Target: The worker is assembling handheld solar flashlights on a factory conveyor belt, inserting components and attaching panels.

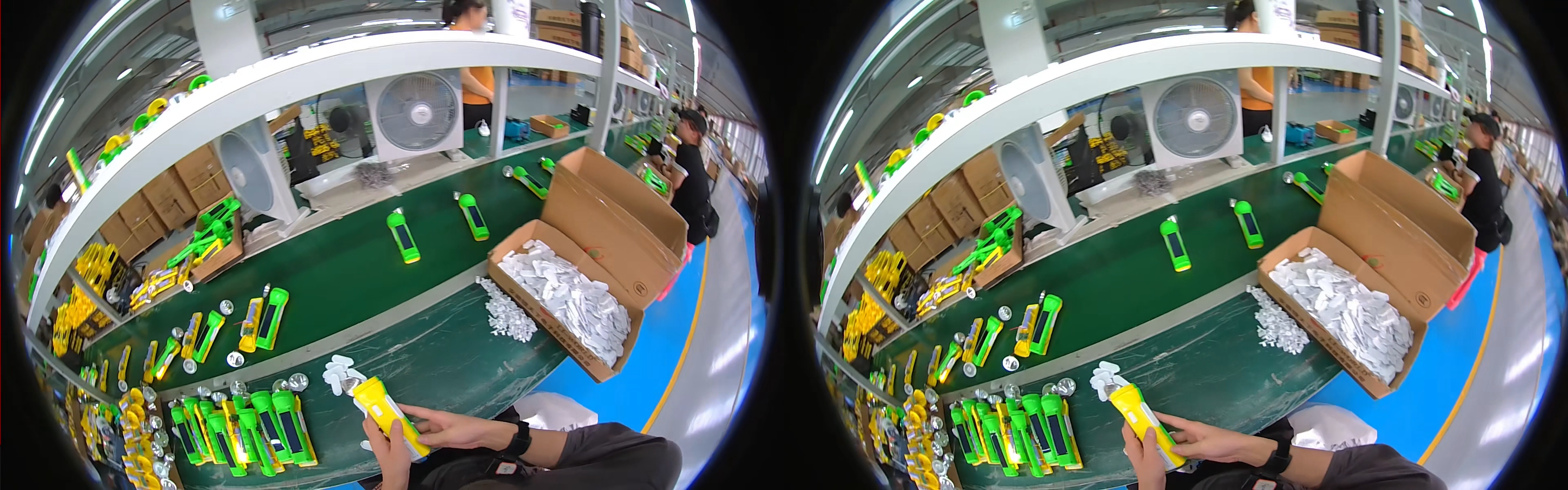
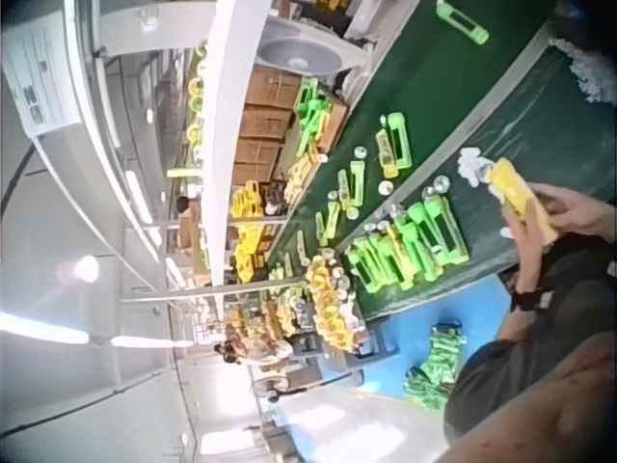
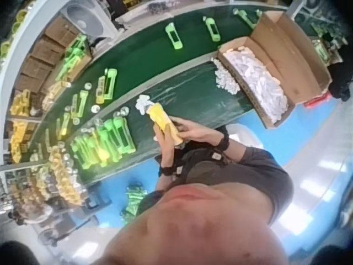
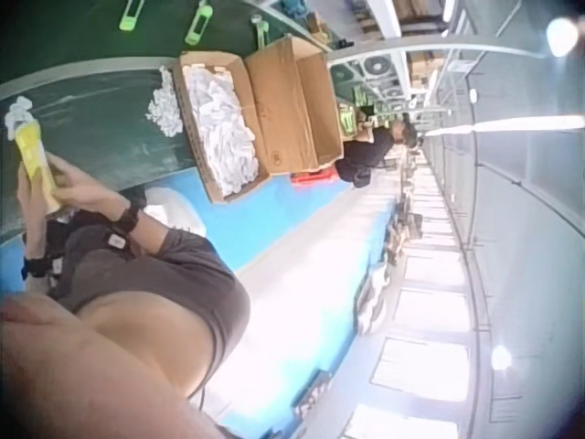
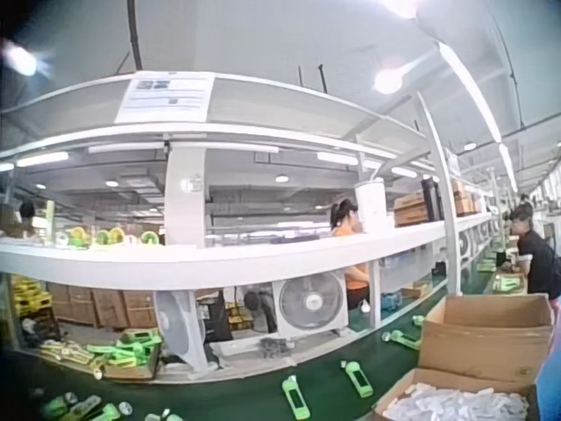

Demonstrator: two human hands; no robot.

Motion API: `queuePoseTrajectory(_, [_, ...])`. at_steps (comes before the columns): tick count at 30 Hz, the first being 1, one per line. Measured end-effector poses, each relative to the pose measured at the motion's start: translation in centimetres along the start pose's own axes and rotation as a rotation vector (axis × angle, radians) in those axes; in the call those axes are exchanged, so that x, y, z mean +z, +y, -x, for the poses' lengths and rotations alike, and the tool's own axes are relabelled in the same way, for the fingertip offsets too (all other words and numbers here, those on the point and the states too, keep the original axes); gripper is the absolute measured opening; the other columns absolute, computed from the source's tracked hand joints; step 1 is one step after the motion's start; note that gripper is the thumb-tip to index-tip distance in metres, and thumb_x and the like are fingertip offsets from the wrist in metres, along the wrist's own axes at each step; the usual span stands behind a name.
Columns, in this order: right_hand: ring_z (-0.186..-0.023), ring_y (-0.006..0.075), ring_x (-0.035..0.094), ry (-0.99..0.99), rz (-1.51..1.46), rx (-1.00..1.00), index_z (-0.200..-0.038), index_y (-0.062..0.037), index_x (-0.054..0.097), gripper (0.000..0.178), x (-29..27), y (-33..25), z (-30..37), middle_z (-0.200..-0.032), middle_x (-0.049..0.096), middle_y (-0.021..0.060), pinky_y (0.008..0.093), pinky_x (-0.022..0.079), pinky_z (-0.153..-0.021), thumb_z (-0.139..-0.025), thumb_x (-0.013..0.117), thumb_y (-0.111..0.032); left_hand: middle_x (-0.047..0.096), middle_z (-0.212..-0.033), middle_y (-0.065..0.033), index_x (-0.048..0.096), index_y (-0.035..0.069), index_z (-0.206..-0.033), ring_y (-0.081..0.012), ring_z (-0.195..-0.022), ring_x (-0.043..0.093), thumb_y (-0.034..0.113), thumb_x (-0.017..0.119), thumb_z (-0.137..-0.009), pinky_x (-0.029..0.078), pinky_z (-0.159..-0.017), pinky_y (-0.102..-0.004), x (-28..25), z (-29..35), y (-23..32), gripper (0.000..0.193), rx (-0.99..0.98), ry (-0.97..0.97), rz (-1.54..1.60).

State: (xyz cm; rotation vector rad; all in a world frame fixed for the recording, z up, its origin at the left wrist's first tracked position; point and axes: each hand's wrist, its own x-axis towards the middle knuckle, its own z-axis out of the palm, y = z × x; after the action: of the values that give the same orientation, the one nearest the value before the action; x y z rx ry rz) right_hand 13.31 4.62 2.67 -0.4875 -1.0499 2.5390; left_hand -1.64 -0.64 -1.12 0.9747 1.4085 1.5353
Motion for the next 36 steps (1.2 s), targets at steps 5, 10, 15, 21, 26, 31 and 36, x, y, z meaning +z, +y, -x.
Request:
queuePoseTrajectory(5, [-0.103,0.0128,0.053,-0.063,-0.03,0.011,-0.149,-0.0233,0.005,0.086,-0.2,0.9,-0.7,-0.12,0.049,0.009,0.0246,0.049,-0.082,-0.087,0.063,-0.009,0.045,-0.118,-0.0167,0.036,-0.001,-0.134,-0.0268,-0.105,0.051,0.021,0.043,-0.096,0.045,-0.087,-0.0358,-2.1,0.8,-2.1,0.044,0.05,0.053,-0.19])
queuePoseTrajectory(10, [-0.096,0.0124,0.056,0.199,0.181,-0.153,-0.148,-0.0186,0.016,0.079,-2.5,-1.0,-1.8,-0.113,0.054,0.0083,0.0258,0.05,-0.08,-0.085,0.064,-0.012,0.045,-0.128,-0.0193,0.037,-0.001,-0.134,-0.029,-0.117,0.045,0.03,0.045,-0.096,0.033,-0.102,-0.0399,-4.2,0.9,9.7,0.05,0.249,0.083,-0.134])
queuePoseTrajectory(15, [-0.085,0.0168,0.064,0.582,0.895,-0.506,-0.14,-0.0076,0.033,0.072,-6.9,-8.7,-5.5,-0.105,0.06,0.0152,0.0303,0.052,-0.076,-0.077,0.068,-0.006,0.052,-0.067,-0.0084,0.049,0.01,-0.08,-0.0193,-0.067,0.052,0.041,0.054,-0.09,0.039,-0.096,-0.0395,-6.4,4.0,23.3,0.032,0.799,-0.299,0.81])
queuePoseTrajectory(21, [-0.087,0.0417,0.059,1.009,1.55,-0.594,-0.13,-0.0113,0.043,0.071,-13.4,-16.0,-13.2,-0.094,0.058,0.0233,0.0478,0.05,-0.075,-0.065,0.072,-0.013,0.047,-0.06,-0.0066,0.045,0.012,-0.072,-0.0178,-0.06,0.049,0.039,0.056,-0.089,0.041,-0.093,-0.0382,-7.7,3.0,23.1,0.033,0.901,-0.314,0.999])
queuePoseTrajectory(26, [-0.087,0.0412,0.061,1.136,1.658,-0.362,-0.126,-0.0106,0.045,0.067,-15.5,-17.4,-17.9,-0.095,0.059,0.0231,0.0476,0.052,-0.076,-0.065,0.071,-0.015,0.049,-0.061,-0.0071,0.047,0.012,-0.073,-0.0184,-0.061,0.05,0.038,0.057,-0.089,0.042,-0.093,-0.0383,-9.5,3.1,21.7,0.032,0.949,-0.274,1.009])
queuePoseTrajectory(31, [-0.089,0.0392,0.062,1.183,1.588,-0.219,-0.121,-0.0065,0.046,0.065,-16.0,-16.0,-20.3,-0.098,0.059,0.0237,0.045,0.053,-0.077,-0.064,0.073,-0.018,0.05,-0.062,-0.0076,0.048,0.011,-0.074,-0.019,-0.062,0.051,0.037,0.057,-0.088,0.042,-0.092,-0.0384,-10.4,2.9,20.2,0.031,0.996,-0.218,1.039])
queuePoseTrajectory(36, [-0.089,0.0396,0.062,1.186,1.697,-0.207,-0.117,-0.0015,0.045,0.07,-15.9,-15.0,-21.2,-0.1,0.056,0.0232,0.0441,0.053,-0.077,-0.064,0.078,-0.032,0.051,-0.064,-0.0081,0.049,0.01,-0.075,-0.0196,-0.063,0.052,0.037,0.058,-0.088,0.043,-0.091,-0.0385,-11.4,2.3,19.0,0.031,1.035,-0.205,1.06])
